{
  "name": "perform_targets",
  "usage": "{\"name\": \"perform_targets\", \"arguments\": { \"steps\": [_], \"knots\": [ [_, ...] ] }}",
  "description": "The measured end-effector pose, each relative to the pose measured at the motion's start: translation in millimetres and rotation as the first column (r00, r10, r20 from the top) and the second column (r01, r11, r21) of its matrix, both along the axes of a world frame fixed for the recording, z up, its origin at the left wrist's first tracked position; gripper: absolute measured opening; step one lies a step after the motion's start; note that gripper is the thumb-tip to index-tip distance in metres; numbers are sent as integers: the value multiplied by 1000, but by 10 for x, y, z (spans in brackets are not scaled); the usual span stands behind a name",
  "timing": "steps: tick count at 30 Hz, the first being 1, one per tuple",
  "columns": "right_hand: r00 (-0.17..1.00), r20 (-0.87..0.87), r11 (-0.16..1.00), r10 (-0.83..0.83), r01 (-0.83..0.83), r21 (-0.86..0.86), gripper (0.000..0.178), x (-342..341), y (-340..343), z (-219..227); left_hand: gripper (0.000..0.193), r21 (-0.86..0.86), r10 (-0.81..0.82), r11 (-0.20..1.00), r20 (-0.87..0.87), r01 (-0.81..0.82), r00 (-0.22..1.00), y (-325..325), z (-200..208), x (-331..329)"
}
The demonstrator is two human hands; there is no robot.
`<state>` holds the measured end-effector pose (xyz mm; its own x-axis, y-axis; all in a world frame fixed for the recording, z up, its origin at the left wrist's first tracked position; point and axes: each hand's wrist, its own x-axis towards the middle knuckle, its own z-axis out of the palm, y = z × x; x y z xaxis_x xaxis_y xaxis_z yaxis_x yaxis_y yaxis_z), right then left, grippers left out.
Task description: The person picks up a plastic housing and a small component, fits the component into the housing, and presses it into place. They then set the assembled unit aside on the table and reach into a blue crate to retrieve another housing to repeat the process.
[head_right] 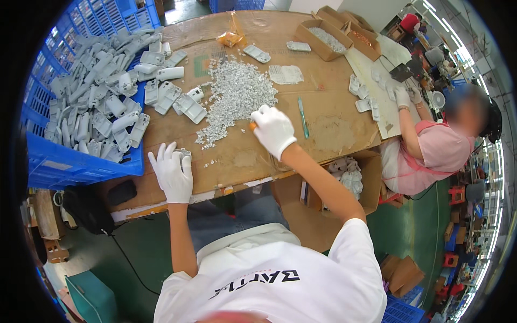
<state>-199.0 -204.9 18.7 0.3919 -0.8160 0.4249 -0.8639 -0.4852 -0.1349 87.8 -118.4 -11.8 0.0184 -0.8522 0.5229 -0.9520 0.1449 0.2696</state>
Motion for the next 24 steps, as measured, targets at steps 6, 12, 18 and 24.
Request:
{"name": "perform_targets", "arguments": {
  "steps": [6, 12, 18, 24],
  "knots": [
    [993, 48, 986, -107, 100, 132, 9, 192, -139, -366, 20, -49, -45, 998, -68, 42, 997, 46, -28, 18],
    [974, -143, 916, -174, 213, 339, 14, 259, -155, 7, 38, 66, 24, 998, -136, -15, 990, 126, -65, -17],
    [978, -144, 917, -154, 196, 347, 12, 189, -204, 20, 31, 22, 51, 999, -264, -46, 963, 109, -102, -7],
    [978, -183, 971, -105, 140, 192, 11, 55, -36, -53, 36, -133, -131, 989, -620, 61, 774, 123, -103, -21]
  ]
}}
